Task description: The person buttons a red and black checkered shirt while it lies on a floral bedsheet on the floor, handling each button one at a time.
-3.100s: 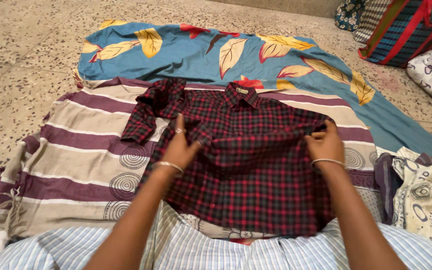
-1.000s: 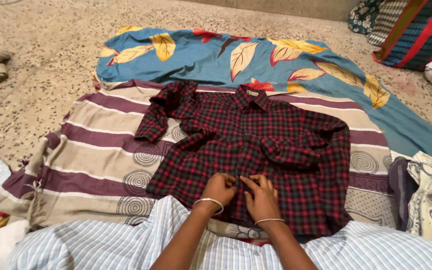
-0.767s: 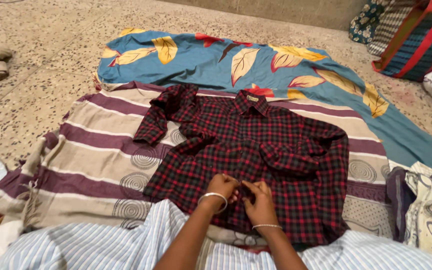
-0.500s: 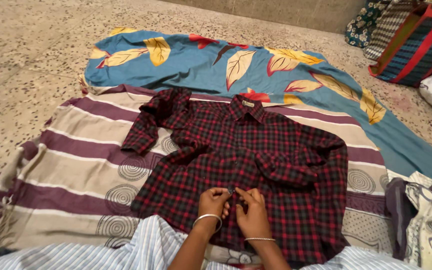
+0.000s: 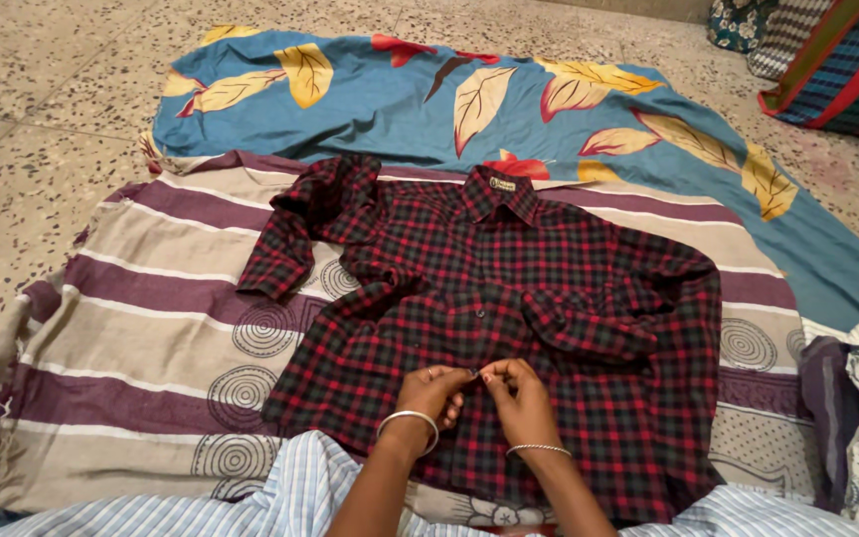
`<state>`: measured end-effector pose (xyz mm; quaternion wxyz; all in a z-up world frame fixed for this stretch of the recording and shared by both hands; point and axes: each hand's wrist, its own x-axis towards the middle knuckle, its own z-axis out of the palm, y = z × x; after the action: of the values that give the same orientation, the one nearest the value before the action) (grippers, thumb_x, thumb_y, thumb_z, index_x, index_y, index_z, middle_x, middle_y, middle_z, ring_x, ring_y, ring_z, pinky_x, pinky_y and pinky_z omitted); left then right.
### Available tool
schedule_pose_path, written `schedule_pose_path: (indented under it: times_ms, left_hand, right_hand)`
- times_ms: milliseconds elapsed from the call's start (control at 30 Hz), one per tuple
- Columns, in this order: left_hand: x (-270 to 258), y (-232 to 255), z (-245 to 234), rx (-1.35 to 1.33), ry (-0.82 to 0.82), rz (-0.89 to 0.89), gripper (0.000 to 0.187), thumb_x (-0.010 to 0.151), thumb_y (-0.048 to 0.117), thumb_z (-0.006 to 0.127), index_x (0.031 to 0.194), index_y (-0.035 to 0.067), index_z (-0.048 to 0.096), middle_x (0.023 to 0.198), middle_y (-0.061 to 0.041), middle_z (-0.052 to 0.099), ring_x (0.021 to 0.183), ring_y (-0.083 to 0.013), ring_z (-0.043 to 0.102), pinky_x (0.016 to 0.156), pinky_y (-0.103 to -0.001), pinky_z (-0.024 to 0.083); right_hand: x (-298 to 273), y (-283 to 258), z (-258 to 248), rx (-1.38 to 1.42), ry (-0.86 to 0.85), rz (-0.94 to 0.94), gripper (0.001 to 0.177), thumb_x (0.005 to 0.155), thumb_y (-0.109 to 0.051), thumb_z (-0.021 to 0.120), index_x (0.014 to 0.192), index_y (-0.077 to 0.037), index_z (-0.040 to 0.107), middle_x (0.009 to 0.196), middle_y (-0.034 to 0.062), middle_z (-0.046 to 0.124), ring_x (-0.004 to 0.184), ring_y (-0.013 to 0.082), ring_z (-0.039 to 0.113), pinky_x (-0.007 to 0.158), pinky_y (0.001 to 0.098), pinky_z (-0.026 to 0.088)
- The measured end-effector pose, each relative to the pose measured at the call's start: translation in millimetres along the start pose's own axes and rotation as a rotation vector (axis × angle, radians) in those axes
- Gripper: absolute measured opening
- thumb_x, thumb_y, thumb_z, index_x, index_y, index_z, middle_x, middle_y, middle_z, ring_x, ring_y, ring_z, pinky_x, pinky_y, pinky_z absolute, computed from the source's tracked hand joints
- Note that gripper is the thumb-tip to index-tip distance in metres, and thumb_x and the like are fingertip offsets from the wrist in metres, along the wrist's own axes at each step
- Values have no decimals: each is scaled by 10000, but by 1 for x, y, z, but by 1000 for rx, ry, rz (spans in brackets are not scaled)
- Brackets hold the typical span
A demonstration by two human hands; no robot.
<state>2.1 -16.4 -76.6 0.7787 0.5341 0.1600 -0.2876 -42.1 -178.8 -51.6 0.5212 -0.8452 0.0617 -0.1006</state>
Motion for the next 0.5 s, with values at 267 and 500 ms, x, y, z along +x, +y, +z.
schedule_pose_path:
  times_ms: [267,500]
  left_hand:
    - [0,-1,2,3,2,15,93,867,78,762,916,48,688,588,-16,594,415,-94,487,382,-252,352]
    - [-5,-3,0,7,-12,25,79,886,70,739,936,45,684,598,-16,597,427,-95,485,399,-250,365]
  right_hand:
    - [1,-2,-1,38,28,63,135,900,-110,701,977,-27,774,887,25,718,739,101,630,696,268,511]
    - [-6,-11,-3,49,17,91,139,820,-114,777,934,-41,807,856,10,723,696,83,614,643,255,503]
